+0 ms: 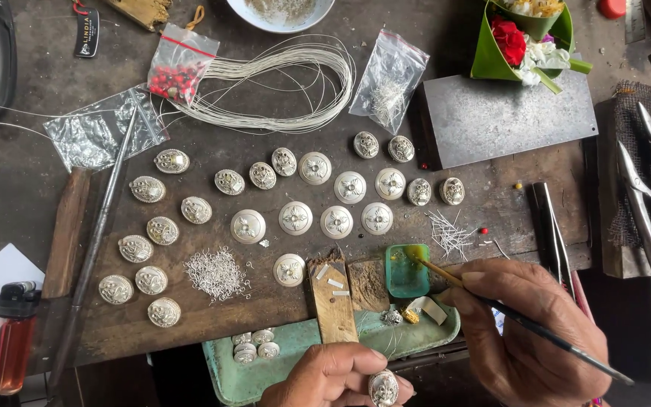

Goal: A person is working at a jewelry bench, using pliers and a fine applicator tool to process small silver decorative components.

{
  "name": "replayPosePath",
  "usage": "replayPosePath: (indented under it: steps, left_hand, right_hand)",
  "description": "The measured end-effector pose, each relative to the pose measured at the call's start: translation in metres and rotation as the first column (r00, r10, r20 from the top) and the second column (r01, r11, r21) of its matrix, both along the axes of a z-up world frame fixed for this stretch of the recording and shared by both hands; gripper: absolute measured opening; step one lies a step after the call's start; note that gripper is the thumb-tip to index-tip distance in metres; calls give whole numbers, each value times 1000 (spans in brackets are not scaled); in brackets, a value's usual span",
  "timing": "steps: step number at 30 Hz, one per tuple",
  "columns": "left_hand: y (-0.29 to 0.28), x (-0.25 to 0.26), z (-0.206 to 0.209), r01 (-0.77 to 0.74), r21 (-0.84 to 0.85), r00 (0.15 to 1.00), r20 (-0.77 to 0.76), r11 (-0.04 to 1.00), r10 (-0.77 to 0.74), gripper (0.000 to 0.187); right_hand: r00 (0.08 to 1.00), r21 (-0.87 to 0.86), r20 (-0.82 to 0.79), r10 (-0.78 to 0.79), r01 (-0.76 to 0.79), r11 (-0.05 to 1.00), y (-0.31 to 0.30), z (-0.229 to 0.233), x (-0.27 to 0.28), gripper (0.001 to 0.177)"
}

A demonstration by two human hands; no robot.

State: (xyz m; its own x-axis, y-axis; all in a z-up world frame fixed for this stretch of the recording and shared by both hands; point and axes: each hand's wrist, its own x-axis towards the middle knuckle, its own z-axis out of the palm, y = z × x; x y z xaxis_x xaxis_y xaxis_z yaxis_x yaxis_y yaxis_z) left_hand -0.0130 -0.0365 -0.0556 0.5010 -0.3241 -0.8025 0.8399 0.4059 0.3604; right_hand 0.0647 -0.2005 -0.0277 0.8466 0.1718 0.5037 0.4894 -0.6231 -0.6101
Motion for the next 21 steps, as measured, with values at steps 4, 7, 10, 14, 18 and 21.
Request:
replayPosePath:
  steps: [4, 7, 10, 14, 18, 21]
  left_hand:
    - [-4, 3, 6, -18, -168, 940, 332, 986, 74, 40]
    - [-18, 12, 31, -265, 341, 818, 575, 902, 23, 22]
    - [-20, 13, 34, -354, 389, 760, 650, 851, 19, 23]
    - [-21, 14, 32, -367, 380, 698, 715, 849, -18, 23]
    - [-21, 10, 26, -378, 425, 676, 734, 822, -69, 25]
    - [-25, 10, 26, -407, 437, 683, 729, 802, -51, 27]
  right_hand:
    - [998, -11, 5, 64, -64, 998, -15, 0, -14, 12]
    - [929, 195, -354, -106, 184, 963, -3, 17, -26, 13]
    - [877, 45, -451, -166, 208, 977, -19, 4, -35, 25]
    - [828, 488, -519, 212, 84, 869, -49, -14, -49, 16]
    - [815, 410, -567, 115, 158, 898, -35, -16, -60, 27]
    - [173, 691, -684, 709, 465, 553, -74, -13, -42, 33]
